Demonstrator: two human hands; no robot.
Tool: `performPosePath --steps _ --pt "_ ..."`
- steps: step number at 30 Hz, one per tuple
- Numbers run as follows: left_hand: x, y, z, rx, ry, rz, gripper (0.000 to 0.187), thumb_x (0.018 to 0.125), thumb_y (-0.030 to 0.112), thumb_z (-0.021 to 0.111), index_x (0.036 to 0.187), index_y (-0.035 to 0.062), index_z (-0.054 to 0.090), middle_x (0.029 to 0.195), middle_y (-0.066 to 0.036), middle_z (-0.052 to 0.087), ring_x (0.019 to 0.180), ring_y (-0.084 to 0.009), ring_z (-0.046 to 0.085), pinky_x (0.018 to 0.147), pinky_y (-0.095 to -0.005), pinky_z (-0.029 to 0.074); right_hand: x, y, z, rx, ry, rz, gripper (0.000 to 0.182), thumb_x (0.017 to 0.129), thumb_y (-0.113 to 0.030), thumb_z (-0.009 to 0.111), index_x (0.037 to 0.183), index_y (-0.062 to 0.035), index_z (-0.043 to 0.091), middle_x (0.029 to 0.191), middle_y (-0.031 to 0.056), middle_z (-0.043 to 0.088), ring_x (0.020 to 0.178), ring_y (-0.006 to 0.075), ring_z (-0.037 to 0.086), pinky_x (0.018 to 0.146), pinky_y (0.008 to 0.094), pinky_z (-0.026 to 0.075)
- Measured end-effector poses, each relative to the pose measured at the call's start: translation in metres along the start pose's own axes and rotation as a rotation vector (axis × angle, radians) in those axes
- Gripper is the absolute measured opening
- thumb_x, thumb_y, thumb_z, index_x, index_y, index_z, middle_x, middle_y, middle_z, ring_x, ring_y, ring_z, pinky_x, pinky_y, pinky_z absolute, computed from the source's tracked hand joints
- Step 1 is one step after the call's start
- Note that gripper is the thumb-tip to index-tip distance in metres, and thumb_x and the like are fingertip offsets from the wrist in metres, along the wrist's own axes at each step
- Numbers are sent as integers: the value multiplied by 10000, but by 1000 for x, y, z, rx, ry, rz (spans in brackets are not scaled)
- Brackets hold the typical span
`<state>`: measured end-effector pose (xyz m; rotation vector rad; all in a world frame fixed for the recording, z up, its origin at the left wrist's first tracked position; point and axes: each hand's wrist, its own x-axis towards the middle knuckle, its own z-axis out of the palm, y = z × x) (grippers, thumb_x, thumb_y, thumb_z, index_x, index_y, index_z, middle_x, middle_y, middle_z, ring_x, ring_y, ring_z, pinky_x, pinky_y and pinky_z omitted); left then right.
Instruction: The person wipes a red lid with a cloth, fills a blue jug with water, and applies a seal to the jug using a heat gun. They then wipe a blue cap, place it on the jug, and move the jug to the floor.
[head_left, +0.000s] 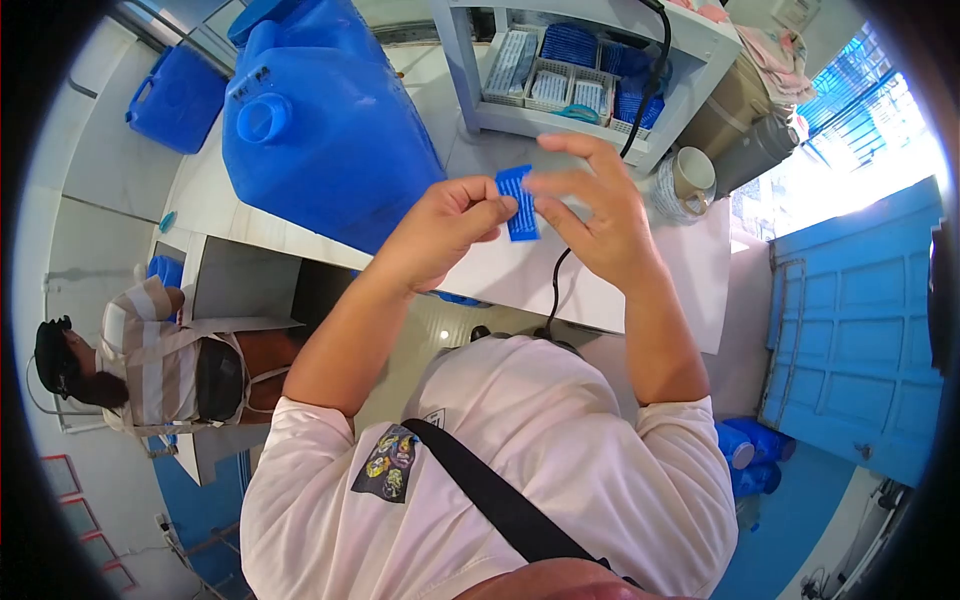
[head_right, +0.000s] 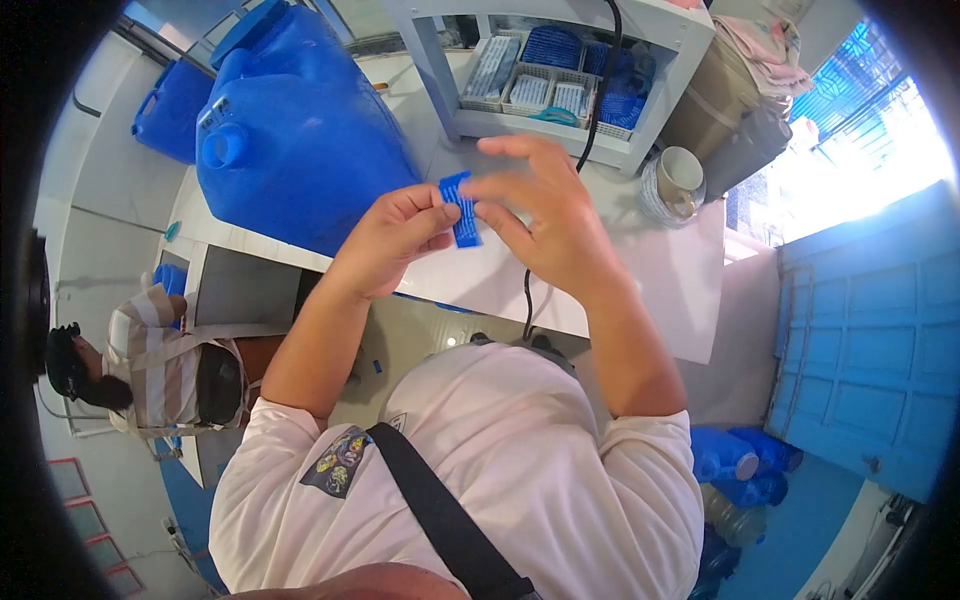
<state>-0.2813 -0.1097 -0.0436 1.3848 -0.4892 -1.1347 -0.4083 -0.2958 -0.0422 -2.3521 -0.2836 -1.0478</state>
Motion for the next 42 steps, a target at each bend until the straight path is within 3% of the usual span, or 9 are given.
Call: performPosePath --steps 5,9,11,21,27,32,35,39,42 --pt "8 -11 5 166 181 460 124 955 164 736 934 42 741 1089 -45 663 980 -125 589 858 -268 461 -22 -1 23 879 38 748 191 893 -167 801 997 -43 699 1013 68 708 1017 183 654 886 332 523" --pt "7 -4 6 303 255 510 143 959 151 725 912 18 746 1089 -57 664 986 -140 591 870 -282 474 -12 -8 20 566 102 698 203 898 -188 804 988 -42 696 994 62 710 907 147 662 805 305 523" --pt "12 -6 -2 467 322 587 124 978 141 703 1022 34 746 1070 -48 660 997 -140 592 884 -278 478 -10 -7 17 397 53 308 179 915 -181 790 972 -42 694 948 56 714 832 129 639 752 293 506" --pt "4 -3 6 -111 98 515 220 969 10 648 1093 121 506 1184 -73 642 951 -100 598 842 -288 516 30 2 -9 300 -104 681 277 958 -292 738 970 -21 683 906 49 694 817 153 600 768 317 497" --pt "-2 10 1 -155 206 542 207 967 20 668 1095 92 522 1110 -63 672 909 -90 611 780 -264 504 44 -4 9 408 -224 474 292 871 -296 803 965 -52 671 873 45 681 916 225 621 865 386 472" --pt "2 16 -7 -211 196 476 293 952 99 741 1198 47 591 989 -27 693 854 -71 613 714 -234 479 69 -4 16 -145 -299 169 349 778 -330 835 984 -110 658 1024 66 665 976 326 615 999 489 401" --pt "3 17 -11 -160 283 548 292 949 94 741 1213 44 626 1001 -19 693 854 -74 617 723 -231 480 117 19 -2 -298 -134 -116 464 752 -341 859 1061 -92 620 1017 88 608 981 281 608 856 444 483" --pt "5 15 -14 -182 383 581 279 950 83 734 1212 46 645 982 -8 684 856 -75 621 737 -231 489 190 38 -53 -469 -189 13 520 896 -390 741 1200 27 676 1144 258 700 1032 372 687 875 434 531" --pt "3 13 -21 -114 333 591 260 952 63 717 1204 55 651 985 -11 684 865 -73 626 761 -239 502 239 83 -56 -482 -42 205 502 872 -462 770 1053 2 709 1017 255 715 891 426 684 812 451 541"
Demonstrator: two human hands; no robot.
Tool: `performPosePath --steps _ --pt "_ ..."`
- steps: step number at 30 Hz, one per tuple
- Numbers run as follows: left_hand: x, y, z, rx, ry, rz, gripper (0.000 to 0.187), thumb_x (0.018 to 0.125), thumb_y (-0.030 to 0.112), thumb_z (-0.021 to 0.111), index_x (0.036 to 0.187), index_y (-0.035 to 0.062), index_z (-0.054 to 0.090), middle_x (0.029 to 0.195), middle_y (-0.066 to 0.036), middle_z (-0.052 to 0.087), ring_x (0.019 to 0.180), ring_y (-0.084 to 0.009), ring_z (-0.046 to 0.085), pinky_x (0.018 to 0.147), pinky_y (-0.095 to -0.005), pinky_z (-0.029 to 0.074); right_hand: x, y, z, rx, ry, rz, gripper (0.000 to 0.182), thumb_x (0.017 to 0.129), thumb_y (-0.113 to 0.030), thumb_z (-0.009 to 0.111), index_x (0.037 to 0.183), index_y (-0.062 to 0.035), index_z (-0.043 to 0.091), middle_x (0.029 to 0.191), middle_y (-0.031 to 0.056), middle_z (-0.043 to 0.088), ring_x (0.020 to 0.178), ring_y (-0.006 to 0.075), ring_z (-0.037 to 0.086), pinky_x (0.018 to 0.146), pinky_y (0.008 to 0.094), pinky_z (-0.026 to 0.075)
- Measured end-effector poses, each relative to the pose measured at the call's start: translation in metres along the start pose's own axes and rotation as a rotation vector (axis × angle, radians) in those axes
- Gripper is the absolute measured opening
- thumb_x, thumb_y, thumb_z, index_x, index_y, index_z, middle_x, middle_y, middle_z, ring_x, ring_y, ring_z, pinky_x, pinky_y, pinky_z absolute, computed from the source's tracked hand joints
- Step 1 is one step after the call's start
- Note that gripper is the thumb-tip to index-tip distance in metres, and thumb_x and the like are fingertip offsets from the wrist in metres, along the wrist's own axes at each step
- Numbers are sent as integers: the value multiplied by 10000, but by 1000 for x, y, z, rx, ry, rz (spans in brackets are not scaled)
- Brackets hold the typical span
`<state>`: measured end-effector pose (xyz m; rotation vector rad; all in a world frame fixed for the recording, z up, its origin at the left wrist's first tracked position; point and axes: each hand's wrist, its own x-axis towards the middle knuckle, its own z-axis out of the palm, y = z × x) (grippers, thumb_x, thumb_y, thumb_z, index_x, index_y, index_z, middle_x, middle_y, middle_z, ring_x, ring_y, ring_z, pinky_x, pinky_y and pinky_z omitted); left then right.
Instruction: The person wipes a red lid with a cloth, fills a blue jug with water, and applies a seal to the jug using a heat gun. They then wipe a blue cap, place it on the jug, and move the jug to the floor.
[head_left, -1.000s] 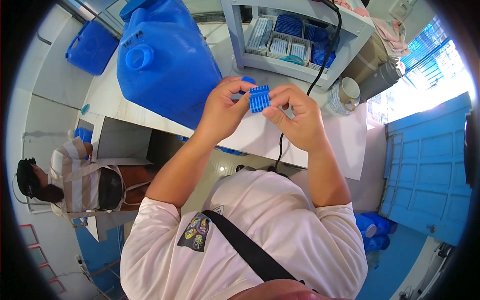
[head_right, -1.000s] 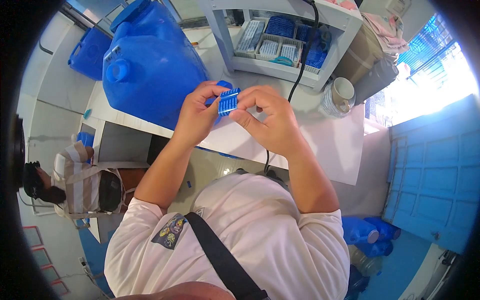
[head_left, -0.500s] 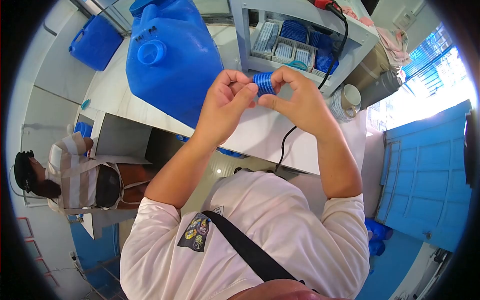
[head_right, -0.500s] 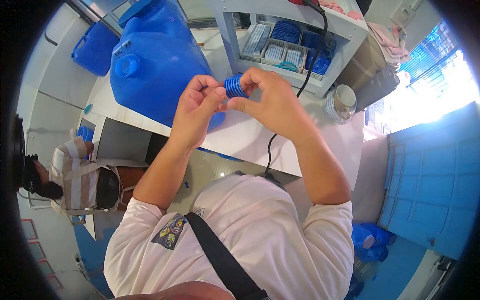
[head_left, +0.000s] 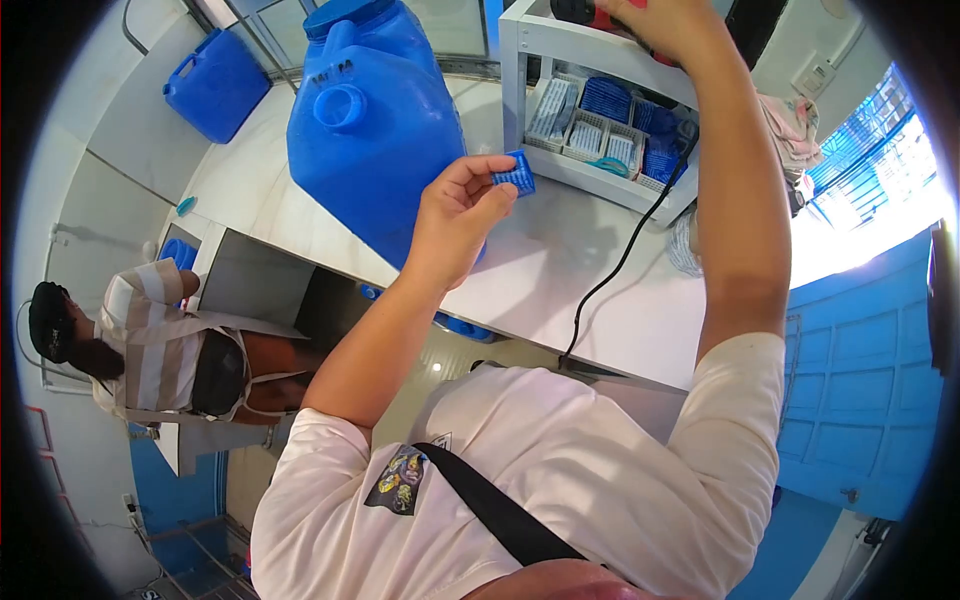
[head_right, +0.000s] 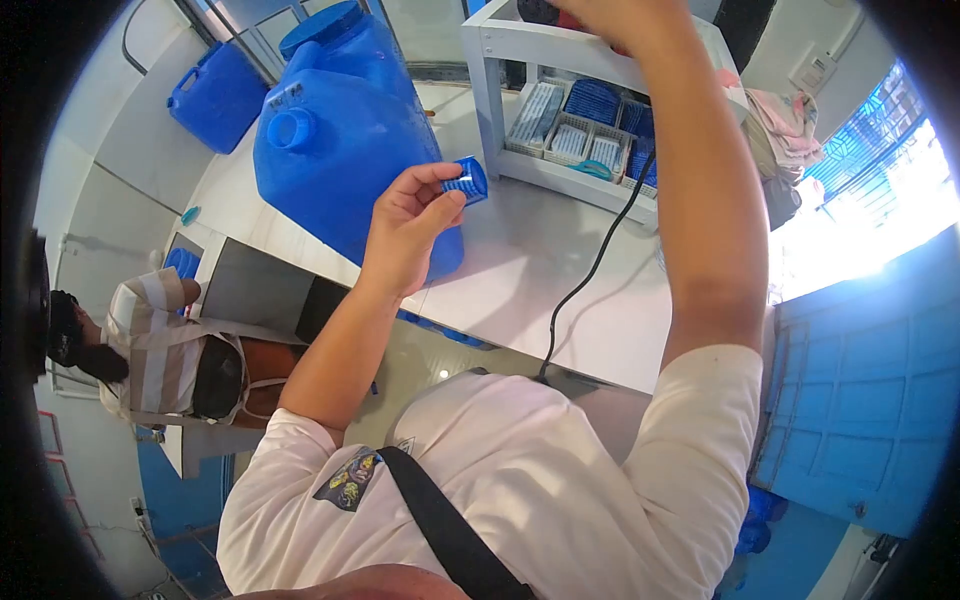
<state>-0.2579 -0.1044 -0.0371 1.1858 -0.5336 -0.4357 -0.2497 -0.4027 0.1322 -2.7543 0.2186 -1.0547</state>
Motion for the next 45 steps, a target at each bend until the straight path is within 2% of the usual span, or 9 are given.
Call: performPosePath --steps 3,5,9,16,18,28,31,34,45 --pt "1 -5 -6 -40 8 -60 250 962 52 692 1209 55 646 980 -17 679 871 -75 628 766 -243 522 27 27 17 -385 -319 286 454 831 -469 814 903 -35 704 851 171 704 673 338 646 655 427 529" --pt "0 -1 -2 -227 66 -116 245 973 54 673 1215 65 636 971 -25 674 843 -73 624 738 -240 539 28 24 17 66 -528 700 455 815 -501 819 886 -64 710 778 83 656 598 222 588 557 372 492" --pt "-6 13 9 -435 48 -161 231 994 79 659 1222 98 629 960 -18 665 799 -66 607 690 -223 539 27 33 20 99 -538 705 477 831 -522 798 902 -60 709 720 32 595 582 150 533 506 336 444" --pt "-8 22 14 -943 -125 -183 202 1040 192 628 1236 156 659 1008 -6 692 783 -62 591 673 -195 521 -33 20 -48 686 -212 449 393 840 -331 786 963 30 691 716 93 640 595 173 582 529 362 455" --pt "-9 24 19 -1009 -135 -195 200 1047 211 617 1231 154 671 1023 -11 701 798 -66 600 681 -194 523 -75 30 -43 1006 15 404 683 814 -479 834 1316 -64 628 1071 23 606 1004 159 603 778 291 491" --pt "1 19 36 -1137 -198 -143 232 1029 286 647 1104 67 667 1142 -43 729 1021 -111 682 709 -214 542 -302 19 -69 1791 -50 -112 1206 622 -656 887 1535 -79 351 920 20 513 843 157 489 676 279 490" --pt "3 22 46 -1115 -151 -154 227 1013 295 673 1110 91 652 1098 -1 715 973 -80 669 686 -192 542 -343 -2 -85 1528 79 50 797 789 -245 909 1358 15 416 972 129 638 838 264 626 707 382 605" --pt "9 18 56 -1060 -92 -149 248 992 321 699 1127 122 642 1055 43 697 930 -47 653 669 -171 542 -341 -12 -108 896 -92 70 642 844 -207 829 1279 56 438 958 128 616 851 233 644 758 388 595" --pt "23 -11 80 -954 -72 -121 297 954 375 732 1094 131 637 1049 57 678 916 -31 620 647 -164 508 -378 -28 -87 600 -281 311 158 725 -163 724 807 -53 645 720 31 626 691 160 584 710 289 487"
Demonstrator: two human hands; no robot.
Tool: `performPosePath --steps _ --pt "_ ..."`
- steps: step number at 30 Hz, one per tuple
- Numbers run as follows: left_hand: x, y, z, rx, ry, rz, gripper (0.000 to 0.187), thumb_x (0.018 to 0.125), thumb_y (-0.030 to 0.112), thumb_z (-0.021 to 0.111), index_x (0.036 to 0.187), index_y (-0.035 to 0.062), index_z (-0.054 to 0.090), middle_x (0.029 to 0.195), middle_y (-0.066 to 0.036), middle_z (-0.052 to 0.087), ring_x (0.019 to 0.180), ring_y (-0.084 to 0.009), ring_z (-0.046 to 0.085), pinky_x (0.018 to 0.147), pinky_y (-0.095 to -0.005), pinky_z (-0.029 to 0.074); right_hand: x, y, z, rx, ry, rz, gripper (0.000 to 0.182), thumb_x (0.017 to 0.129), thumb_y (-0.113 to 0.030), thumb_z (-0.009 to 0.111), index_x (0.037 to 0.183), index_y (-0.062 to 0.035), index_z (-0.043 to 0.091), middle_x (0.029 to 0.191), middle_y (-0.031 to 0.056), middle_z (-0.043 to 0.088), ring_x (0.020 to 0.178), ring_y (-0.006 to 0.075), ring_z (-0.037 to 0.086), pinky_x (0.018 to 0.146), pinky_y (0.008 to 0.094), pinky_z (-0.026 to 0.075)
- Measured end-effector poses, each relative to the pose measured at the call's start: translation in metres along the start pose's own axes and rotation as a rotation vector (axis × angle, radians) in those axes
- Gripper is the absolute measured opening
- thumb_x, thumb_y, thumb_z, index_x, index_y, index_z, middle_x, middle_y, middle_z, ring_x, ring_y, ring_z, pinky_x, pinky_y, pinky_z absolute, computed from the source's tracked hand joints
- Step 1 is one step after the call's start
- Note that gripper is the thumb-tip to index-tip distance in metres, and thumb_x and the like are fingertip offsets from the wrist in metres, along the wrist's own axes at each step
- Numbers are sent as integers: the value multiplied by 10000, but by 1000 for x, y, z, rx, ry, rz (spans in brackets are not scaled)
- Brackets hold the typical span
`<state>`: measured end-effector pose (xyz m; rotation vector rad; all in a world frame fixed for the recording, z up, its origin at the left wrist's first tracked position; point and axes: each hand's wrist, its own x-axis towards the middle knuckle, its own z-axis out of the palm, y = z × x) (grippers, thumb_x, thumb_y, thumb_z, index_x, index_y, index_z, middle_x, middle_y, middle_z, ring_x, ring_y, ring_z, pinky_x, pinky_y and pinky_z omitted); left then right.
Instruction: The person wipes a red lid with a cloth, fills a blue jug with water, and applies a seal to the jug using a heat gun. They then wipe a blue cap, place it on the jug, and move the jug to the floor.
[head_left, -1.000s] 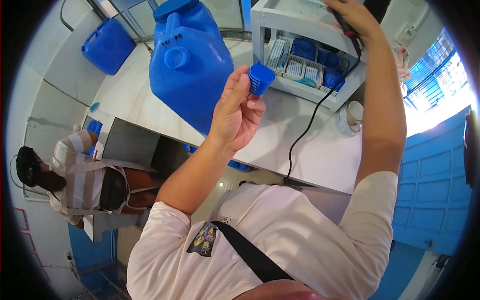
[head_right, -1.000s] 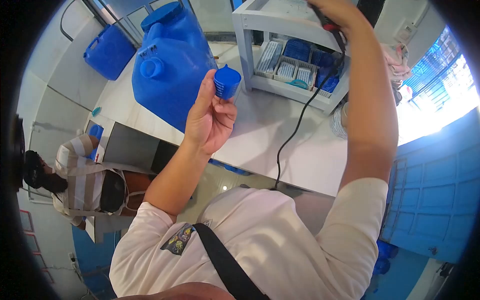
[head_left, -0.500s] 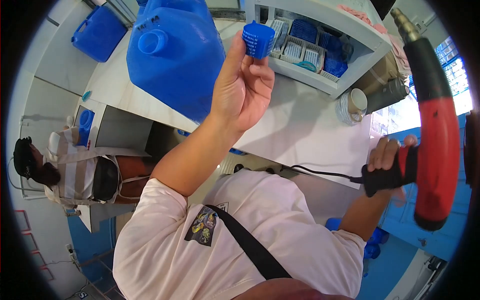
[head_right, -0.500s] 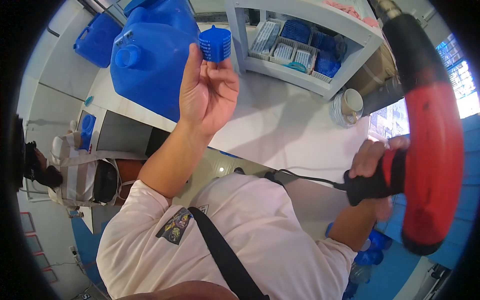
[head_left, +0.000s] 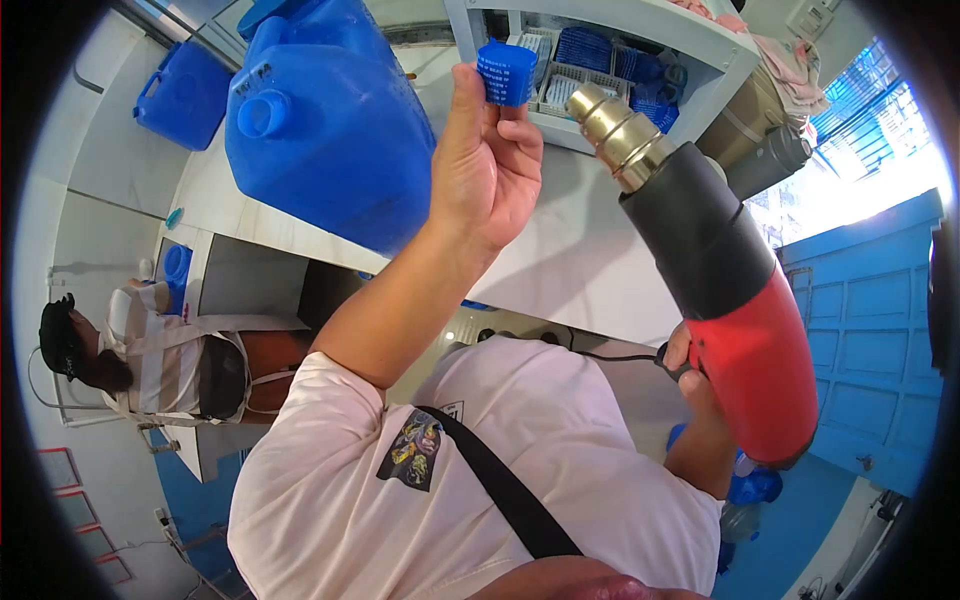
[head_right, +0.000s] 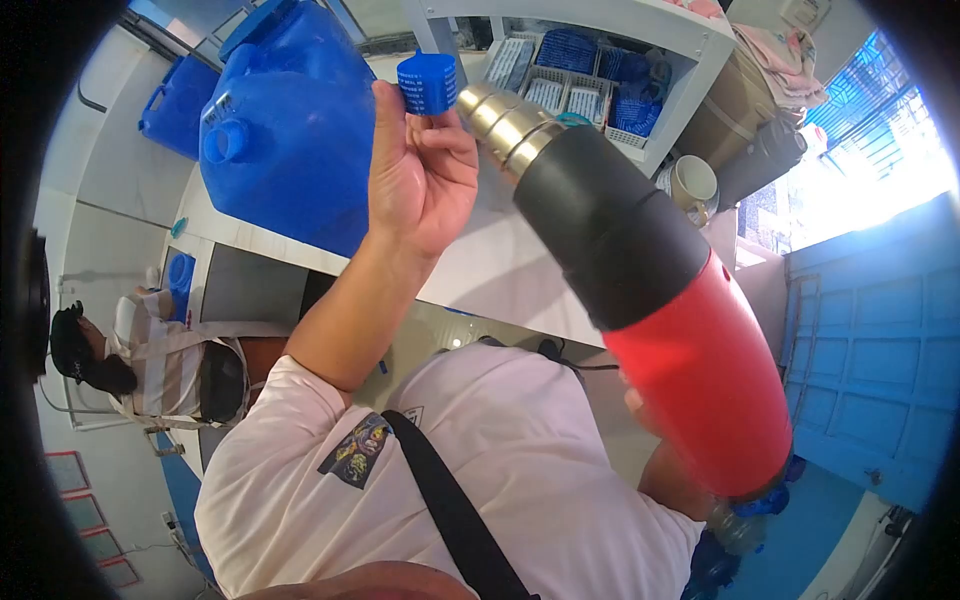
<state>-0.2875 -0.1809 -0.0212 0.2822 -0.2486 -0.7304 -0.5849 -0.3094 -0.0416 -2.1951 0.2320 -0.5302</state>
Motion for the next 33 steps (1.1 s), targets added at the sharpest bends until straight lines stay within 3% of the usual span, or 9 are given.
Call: performPosePath --steps 8,10,14,16,20,22,26,31,33 --pt "-7 -4 -1 58 46 48 344 941 379 748 1147 128 632 1093 62 663 954 -26 604 654 -155 497 15 -24 23 -459 -13 -13 286 635 -87 596 907 -19 651 702 32 625 670 143 570 673 280 479" --pt "-10 -3 1 50 48 55 340 944 374 746 1154 134 629 1091 65 662 955 -24 604 654 -154 497 -25 79 28 1092 395 917 349 671 -117 637 993 15 644 707 37 640 665 133 572 677 284 482" --pt "-11 0 1 51 41 59 325 952 363 737 1169 149 623 1087 69 660 958 -19 604 651 -152 493 -33 94 25 1188 151 629 326 964 -177 633 1268 -68 596 1181 25 667 1014 144 626 867 265 518" --pt "-15 -1 2 63 48 67 323 951 363 738 1163 150 623 1084 67 660 957 -18 604 648 -150 491 -3 39 21 -199 91 7 398 716 -228 676 1003 46 641 713 56 653 645 136 574 690 270 480" --pt "-16 3 -2 94 52 63 301 970 368 720 1157 157 614 1071 56 662 934 -22 607 642 -153 484 11 35 21 143 15 -58 391 709 -249 676 960 49 647 714 67 657 647 143 589 696 274 487" --pt "-14 9 -12 123 -28 65 297 991 386 686 1147 144 613 1028 31 689 900 -52 633 658 -187 509 19 13 19 160 -6 19 89 666 -6 618 630 -88 612 627 6 609 605 201 595 632 292 475" --pt "-16 29 -14 319 -187 36 304 1028 417 621 1151 142 588 954 3 681 864 -122 657 717 -285 546 12 27 7 -15 -31 -71 131 623 27 581 660 -91 625 641 8 611 603 203 592 613 303 475" --pt "-16 45 -24 529 -226 36 264 963 237 717 1157 172 550 1017 -14 619 919 -143 641 761 -319 547 5 27 -1 272 -112 62 506 777 -375 719 1044 45 625 684 38 651 614 114 569 679 248 485" --pt "-17 43 -24 607 -324 54 299 939 158 739 1158 178 537 1047 -19 604 944 -143 636 774 -314 548 8 29 -10 190 -137 27 267 726 -197 653 923 -17 647 688 18 645 611 131 582 655 273 488"
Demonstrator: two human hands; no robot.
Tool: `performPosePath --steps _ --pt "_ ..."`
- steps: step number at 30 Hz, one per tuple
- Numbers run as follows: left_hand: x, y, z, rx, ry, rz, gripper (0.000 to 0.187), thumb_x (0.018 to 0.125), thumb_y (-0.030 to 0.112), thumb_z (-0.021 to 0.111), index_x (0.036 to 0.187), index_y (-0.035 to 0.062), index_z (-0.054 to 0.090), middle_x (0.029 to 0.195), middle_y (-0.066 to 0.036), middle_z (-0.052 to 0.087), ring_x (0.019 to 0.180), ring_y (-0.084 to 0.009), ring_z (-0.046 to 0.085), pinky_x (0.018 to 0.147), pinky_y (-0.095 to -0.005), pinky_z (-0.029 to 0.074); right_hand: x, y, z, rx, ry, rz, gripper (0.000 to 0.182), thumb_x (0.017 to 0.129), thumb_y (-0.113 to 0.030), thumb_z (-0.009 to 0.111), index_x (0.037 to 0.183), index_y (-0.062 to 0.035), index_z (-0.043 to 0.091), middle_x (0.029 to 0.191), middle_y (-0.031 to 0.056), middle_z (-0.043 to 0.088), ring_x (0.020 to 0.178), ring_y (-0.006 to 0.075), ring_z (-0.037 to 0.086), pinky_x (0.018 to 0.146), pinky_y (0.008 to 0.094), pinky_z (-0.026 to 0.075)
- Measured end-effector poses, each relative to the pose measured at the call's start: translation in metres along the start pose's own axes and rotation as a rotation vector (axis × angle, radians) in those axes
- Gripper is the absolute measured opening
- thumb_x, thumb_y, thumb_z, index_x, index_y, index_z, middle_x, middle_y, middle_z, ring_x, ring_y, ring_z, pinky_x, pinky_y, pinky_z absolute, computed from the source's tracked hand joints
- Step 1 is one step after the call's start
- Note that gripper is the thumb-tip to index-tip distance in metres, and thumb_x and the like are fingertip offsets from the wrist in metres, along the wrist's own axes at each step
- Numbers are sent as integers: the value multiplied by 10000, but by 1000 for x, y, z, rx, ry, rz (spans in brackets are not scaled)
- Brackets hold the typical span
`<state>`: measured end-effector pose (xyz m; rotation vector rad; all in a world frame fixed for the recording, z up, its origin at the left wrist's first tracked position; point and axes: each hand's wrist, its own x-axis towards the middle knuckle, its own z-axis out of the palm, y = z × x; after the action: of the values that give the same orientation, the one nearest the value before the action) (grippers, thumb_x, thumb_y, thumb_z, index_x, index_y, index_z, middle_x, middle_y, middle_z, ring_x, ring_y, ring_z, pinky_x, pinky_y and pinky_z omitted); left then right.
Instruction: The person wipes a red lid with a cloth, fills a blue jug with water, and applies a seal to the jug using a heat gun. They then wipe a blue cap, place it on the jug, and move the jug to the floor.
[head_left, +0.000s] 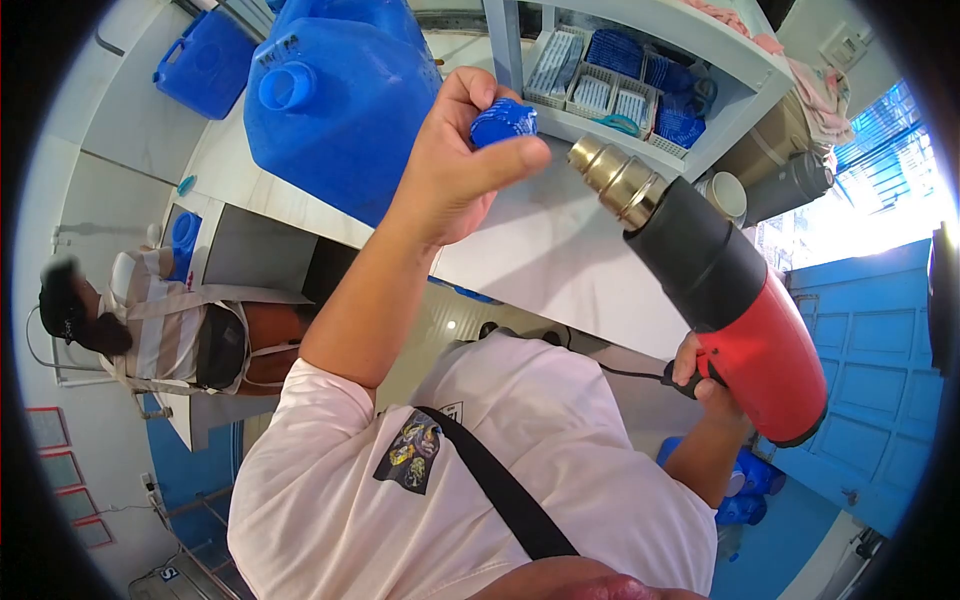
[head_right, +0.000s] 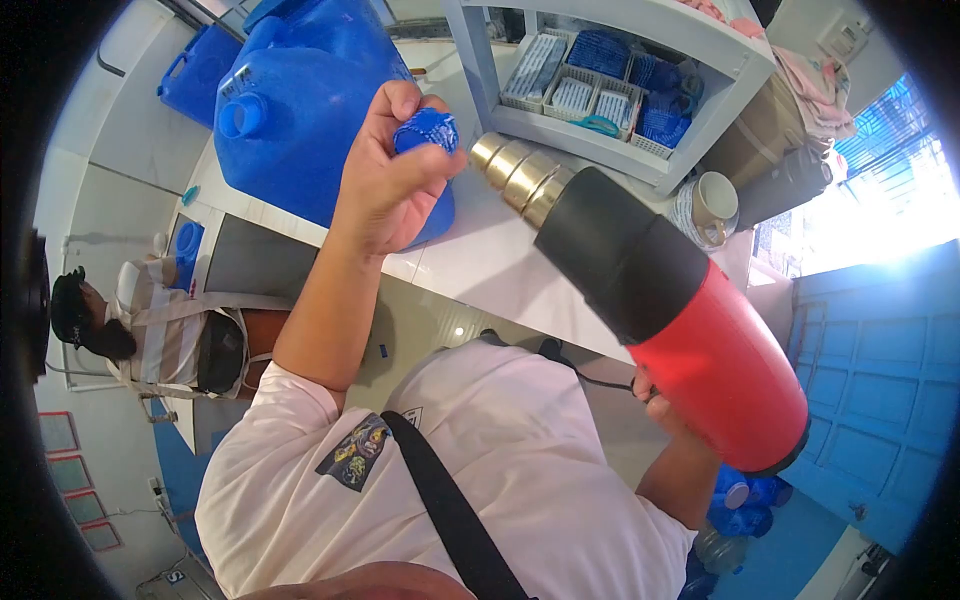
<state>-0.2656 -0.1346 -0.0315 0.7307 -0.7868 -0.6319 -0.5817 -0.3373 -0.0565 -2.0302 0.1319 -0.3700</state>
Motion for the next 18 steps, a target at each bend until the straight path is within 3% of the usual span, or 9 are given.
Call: performPosePath --steps 1,5,7,11,12,13,14,16,18 --pt "-2 1 7 63 31 13 335 910 96 750 1152 174 531 1069 -28 602 969 -149 636 776 -305 550 0 1 -3 -85 -24 -29 162 674 -18 588 802 -78 668 692 -1 638 608 149 595 630 297 491" --pt "-8 -1 11 54 80 -23 368 894 5 732 1172 151 541 1185 -83 621 1087 -197 653 823 -291 575 -4 6 -2 259 44 -2 188 701 -10 593 855 -78 679 678 9 628 605 153 589 653 285 490" --pt "-8 2 13 5 100 -91 375 910 32 725 1223 137 545 1263 -117 610 1143 -225 645 854 -301 584 -10 11 -5 -130 -3 107 197 702 -6 595 854 -89 688 665 8 623 627 148 591 675 268 485" --pt "-12 6 9 -90 84 -229 458 976 140 690 1394 78 513 1435 -192 553 1256 -290 618 939 -332 597 -16 22 -1 -221 21 123 201 689 20 605 817 -105 696 680 -14 637 668 144 608 705 261 479" --pt "-13 7 8 -89 82 -230 458 976 140 690 1394 78 513 1435 -192 553 1256 -290 618 939 -332 597 -20 35 0 -32 75 100 315 740 -246 685 954 -17 666 675 -2 644 616 116 571 658 242 464" --pt "-13 8 8 -98 58 -219 481 992 175 676 1420 57 491 1437 -201 549 1249 -287 620 933 -327 597 -21 43 -2 156 127 75 670 791 -513 766 1092 72 636 669 9 650 564 87 535 611 224 448" --pt "-13 8 8 -106 36 -208 509 1007 210 662 1445 36 469 1439 -209 545 1242 -283 623 927 -322 597 -21 45 -8 156 126 73 670 791 -513 766 1092 72 636 669 9 650 564 87 535 611 224 448" --pt "-16 9 10 -94 50 -187 508 1014 218 654 1447 32 466 1435 -218 544 1237 -274 625 927 -318 596 -16 42 -20 -192 -119 -10 661 791 -499 761 1097 70 623 660 13 648 564 90 539 607 213 443" --pt "-21 11 13 -82 63 -169 507 1021 226 646 1450 27 463 1431 -226 543 1233 -264 626 927 -314 594 -7 23 -15 -210 -81 -15 668 801 -506 760 1111 68 617 645 16 643 576 98 566 608 220 451"
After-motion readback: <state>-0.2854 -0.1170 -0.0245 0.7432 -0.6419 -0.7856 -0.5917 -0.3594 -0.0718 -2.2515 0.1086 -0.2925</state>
